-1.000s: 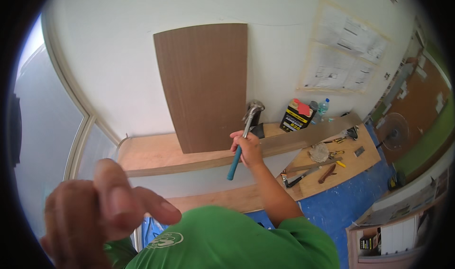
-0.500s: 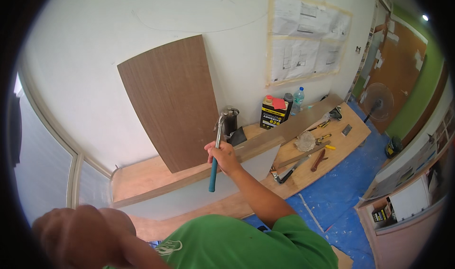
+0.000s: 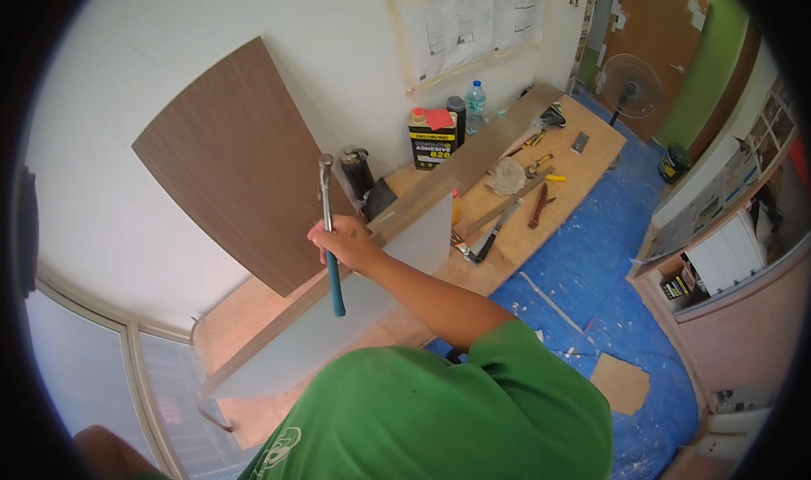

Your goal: The person uses a hammer to tap a wooden trim piece onto a curved wooden panel, repeatedly adjusting its position and striking it to secure it. Another person stands nearby and gestures while the work continues.

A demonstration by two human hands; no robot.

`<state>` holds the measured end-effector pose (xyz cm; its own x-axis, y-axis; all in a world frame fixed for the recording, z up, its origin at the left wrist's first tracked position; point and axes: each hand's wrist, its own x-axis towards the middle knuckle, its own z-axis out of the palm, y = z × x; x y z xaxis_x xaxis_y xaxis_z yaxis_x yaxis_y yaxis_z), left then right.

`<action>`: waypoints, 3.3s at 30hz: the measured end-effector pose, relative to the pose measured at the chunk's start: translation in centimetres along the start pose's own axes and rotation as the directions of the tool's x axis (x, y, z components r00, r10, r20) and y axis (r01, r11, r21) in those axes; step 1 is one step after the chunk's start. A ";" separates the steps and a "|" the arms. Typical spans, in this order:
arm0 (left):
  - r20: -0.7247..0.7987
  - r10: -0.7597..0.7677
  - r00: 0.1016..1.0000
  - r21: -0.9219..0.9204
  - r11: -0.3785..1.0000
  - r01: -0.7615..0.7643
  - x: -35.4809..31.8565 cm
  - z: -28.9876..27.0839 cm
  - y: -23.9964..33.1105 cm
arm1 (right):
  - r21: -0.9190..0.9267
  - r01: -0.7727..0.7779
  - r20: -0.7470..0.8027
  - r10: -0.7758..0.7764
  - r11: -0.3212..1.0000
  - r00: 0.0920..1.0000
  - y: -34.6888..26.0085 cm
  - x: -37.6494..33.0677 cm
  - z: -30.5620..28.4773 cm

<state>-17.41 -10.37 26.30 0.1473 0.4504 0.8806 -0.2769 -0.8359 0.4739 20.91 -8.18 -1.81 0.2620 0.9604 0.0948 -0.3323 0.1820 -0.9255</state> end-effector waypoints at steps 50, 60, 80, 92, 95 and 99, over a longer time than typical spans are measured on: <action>-0.041 -0.318 0.947 0.342 0.887 0.312 -5.4 -2.3 -5.1 | -0.041 0.023 -0.019 -0.023 0.999 1.000 -0.5 0.1 0.5; -0.072 -0.318 0.945 0.369 0.872 0.321 -5.8 -3.1 -4.3 | -0.015 0.023 -0.010 -0.023 1.000 1.000 -0.4 0.2 0.5; -0.106 -0.271 0.957 0.471 0.833 0.288 -5.6 -4.5 -1.4 | -0.034 0.031 0.011 -0.030 0.999 0.999 -0.7 0.3 0.6; -0.144 -0.100 0.985 0.582 0.796 0.166 -5.5 -1.1 4.0 | 0.106 -0.029 0.096 0.019 0.994 0.995 2.5 0.6 -2.7; -0.150 -0.059 0.987 0.618 0.774 0.140 -9.4 1.6 1.2 | 0.209 -0.060 0.119 0.036 0.976 0.992 3.2 0.5 -4.7; -0.185 -0.193 0.964 0.677 0.685 0.268 -13.6 4.0 -8.0 | 0.032 0.118 0.016 -0.118 0.993 0.993 2.7 -0.3 -7.5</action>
<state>-13.37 -11.07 10.58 0.0201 0.6537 0.7565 0.4928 -0.6648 0.5614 26.70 -9.59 -7.08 0.2854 0.9353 0.2093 -0.3275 0.3004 -0.8958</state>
